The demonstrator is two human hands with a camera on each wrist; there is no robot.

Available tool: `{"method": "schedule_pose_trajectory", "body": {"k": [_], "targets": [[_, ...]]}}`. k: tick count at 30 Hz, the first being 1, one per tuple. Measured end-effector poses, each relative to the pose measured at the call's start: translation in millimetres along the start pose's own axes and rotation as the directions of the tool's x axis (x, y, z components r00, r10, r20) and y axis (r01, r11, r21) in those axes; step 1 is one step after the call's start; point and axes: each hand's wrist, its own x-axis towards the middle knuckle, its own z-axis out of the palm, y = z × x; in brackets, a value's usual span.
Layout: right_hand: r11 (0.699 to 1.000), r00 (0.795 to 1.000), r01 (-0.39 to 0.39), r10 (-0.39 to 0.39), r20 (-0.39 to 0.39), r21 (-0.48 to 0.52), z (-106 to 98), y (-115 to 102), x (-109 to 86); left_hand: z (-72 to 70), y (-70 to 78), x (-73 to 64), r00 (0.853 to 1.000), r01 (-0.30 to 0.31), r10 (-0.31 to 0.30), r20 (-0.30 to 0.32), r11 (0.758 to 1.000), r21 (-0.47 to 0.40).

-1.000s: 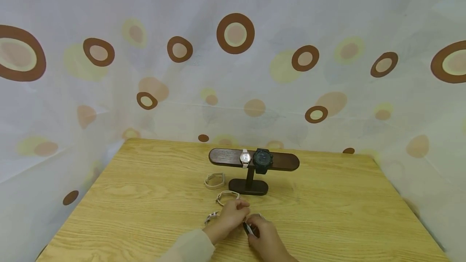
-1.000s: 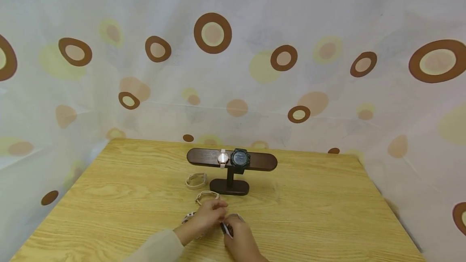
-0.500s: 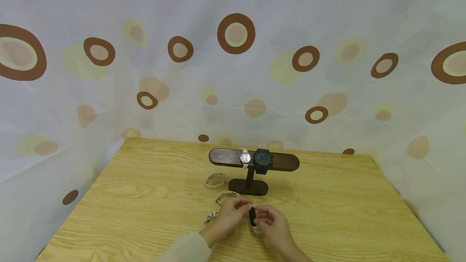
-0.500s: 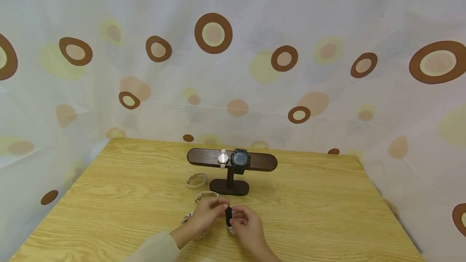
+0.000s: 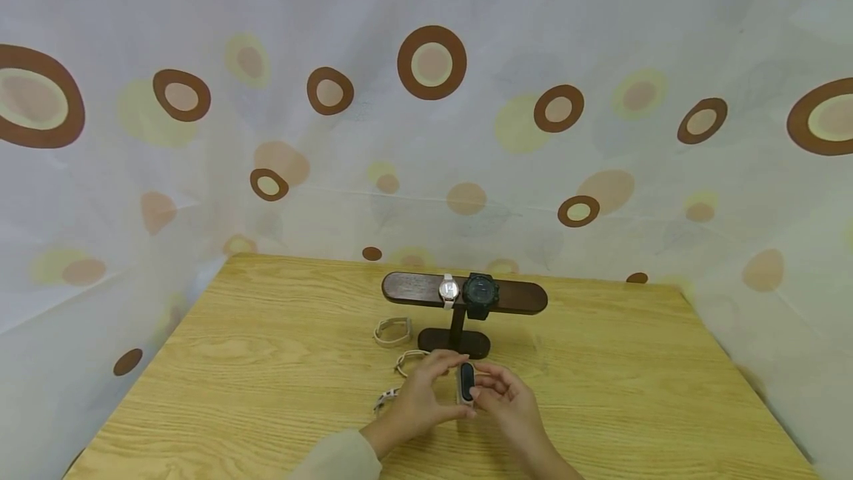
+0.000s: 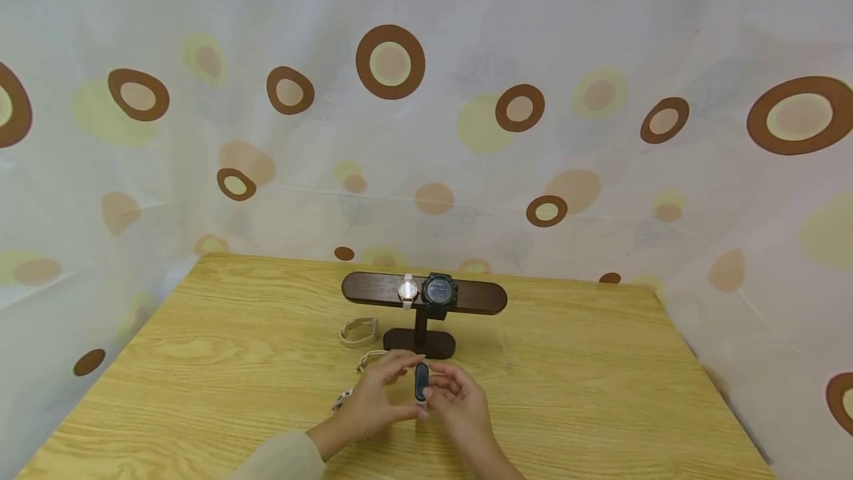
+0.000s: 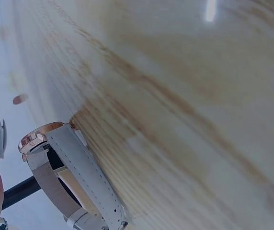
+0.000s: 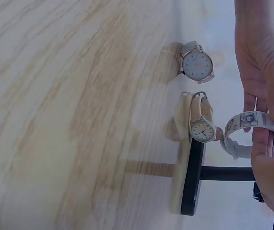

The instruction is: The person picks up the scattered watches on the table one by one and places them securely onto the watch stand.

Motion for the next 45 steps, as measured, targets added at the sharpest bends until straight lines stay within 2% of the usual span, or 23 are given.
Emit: {"method": "schedule_pose_trajectory", "body": {"k": [7, 12, 15, 19, 21, 24, 27, 31, 33, 36, 40, 42, 45], "targets": [[0.998, 1.000, 0.001, -0.003, 0.025, 0.061, 0, -4, -2.0, -0.2, 0.2, 0.0, 0.999, -0.032, 0.033, -0.031, 0.999, 0.029], [0.997, 0.999, 0.006, -0.009, 0.042, 0.079, -1, -6, -2.0, -1.2, 2.0, 1.2, 0.997, -0.048, 0.049, -0.053, 0.999, 0.011], [0.998, 0.998, 0.043, -0.045, 0.044, 0.050, -2, -7, -2.1, -2.5, 4.0, 1.5, 0.996, -0.064, 0.064, -0.058, 0.998, -0.005], [0.982, 0.984, 0.175, -0.173, 0.037, -0.070, -6, -8, -2.1, -4.2, 6.2, 1.4, 0.997, -0.061, 0.060, -0.046, 0.998, -0.006], [0.955, 0.965, 0.261, -0.257, 0.047, -0.140, -10, -8, -1.6, -5.3, 6.9, 1.6, 0.998, -0.054, 0.054, -0.043, 0.998, -0.007], [0.892, 0.923, 0.385, -0.366, 0.122, -0.238, -18, -7, -0.4, -7.5, 8.1, 2.1, 0.997, -0.055, 0.054, -0.048, 0.998, -0.017], [0.793, 0.872, 0.489, -0.433, 0.230, -0.364, -26, -4, 1.4, -9.8, 8.3, 2.5, 0.996, -0.068, 0.067, -0.057, 0.997, -0.020], [0.657, 0.821, 0.570, -0.459, 0.339, -0.493, -31, 1, 4.2, -10.8, 8.7, 2.6, 0.994, -0.097, 0.096, -0.048, 0.995, -0.025], [0.620, 0.805, 0.593, -0.472, 0.360, -0.514, -31, 3, 5.3, -10.5, 10.2, 2.8, 0.994, -0.102, 0.101, -0.039, 0.994, -0.031], [0.600, 0.795, 0.606, -0.490, 0.359, -0.523, -30, 4, 6.2, -9.5, 12.2, 2.9, 0.994, -0.108, 0.107, -0.029, 0.994, -0.023], [0.620, 0.801, 0.598, -0.480, 0.357, -0.508, -31, 3, 6.9, -8.2, 12.9, 2.7, 0.995, -0.097, 0.097, -0.015, 0.995, -0.006], [0.621, 0.794, 0.608, -0.485, 0.366, -0.495, -32, 4, 7.8, -8.1, 12.9, 2.5, 0.995, -0.096, 0.096, -0.010, 0.995, -0.009], [0.609, 0.773, 0.634, -0.506, 0.382, -0.476, -34, 6, 9.9, -8.4, 12.8, 2.4, 0.995, -0.098, 0.098, 0.000, 0.995, -0.012]]}}
